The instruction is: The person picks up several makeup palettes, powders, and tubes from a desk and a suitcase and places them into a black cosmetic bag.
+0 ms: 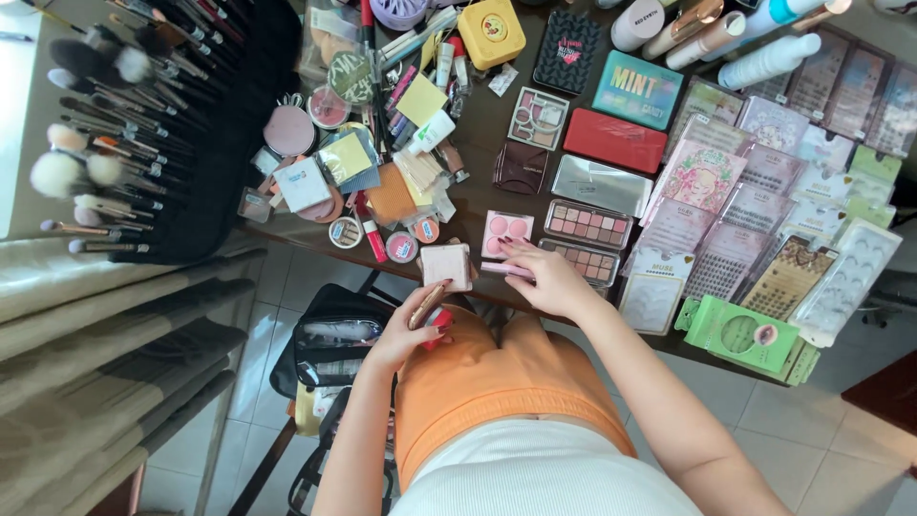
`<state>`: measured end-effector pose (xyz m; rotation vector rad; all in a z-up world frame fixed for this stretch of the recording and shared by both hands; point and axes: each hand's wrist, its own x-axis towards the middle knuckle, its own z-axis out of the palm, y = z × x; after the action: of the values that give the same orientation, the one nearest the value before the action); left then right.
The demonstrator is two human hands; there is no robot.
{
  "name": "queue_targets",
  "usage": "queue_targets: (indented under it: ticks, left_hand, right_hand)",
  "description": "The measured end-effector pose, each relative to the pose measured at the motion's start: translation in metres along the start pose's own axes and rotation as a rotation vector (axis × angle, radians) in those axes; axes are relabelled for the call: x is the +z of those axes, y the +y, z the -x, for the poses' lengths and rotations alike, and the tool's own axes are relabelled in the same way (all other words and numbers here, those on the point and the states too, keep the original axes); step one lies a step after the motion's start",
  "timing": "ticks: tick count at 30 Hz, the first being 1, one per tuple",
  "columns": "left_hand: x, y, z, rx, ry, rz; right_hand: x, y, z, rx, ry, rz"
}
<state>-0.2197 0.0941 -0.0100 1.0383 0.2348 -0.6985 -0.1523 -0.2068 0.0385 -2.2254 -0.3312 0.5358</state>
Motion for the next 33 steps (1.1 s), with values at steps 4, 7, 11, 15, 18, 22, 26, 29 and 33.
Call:
queue_targets:
  ticks: [4,7,11,15,18,22,26,29,33]
  left_hand:
    - [0.002,0.008,-0.001,0.03,-0.034,-0.145]
    - [0.004,0.016,0.002,0.04,-0.044,-0.204]
    - [0.009,0.028,0.003,0.058,-0.04,-0.2]
    - [0.012,0.033,0.005,0.052,-0.035,-0.194]
    - [0.005,0.023,0.003,0.047,-0.038,-0.183]
    - [-0.003,0.014,0.0,0.013,-0.052,-0.14]
    - [0.001,0.021,-0.001,0.019,-0.058,-0.121]
    - [0.008,0.031,0.0,0.032,-0.059,-0.168]
    - [-0.011,0.01,-0.007,-0.011,-0.055,-0.039]
  right_hand:
    - [0.008,0.007,-0.009,0.014,0.033,0.026]
    - [0.019,0.011,-0.011,0.021,0.052,0.053]
    - [0.038,0.019,-0.011,0.036,0.119,0.068]
    - [0.054,0.022,-0.011,0.069,0.181,0.096]
    - [0.049,-0.004,-0.016,0.061,0.254,0.099]
    - [0.071,-0.002,-0.014,0.113,0.318,0.171]
    - [0.08,0.001,-0.018,0.128,0.337,0.216]
    - [0.094,0.011,-0.018,0.156,0.34,0.256]
    - [0.102,0.007,-0.019,0.163,0.401,0.298]
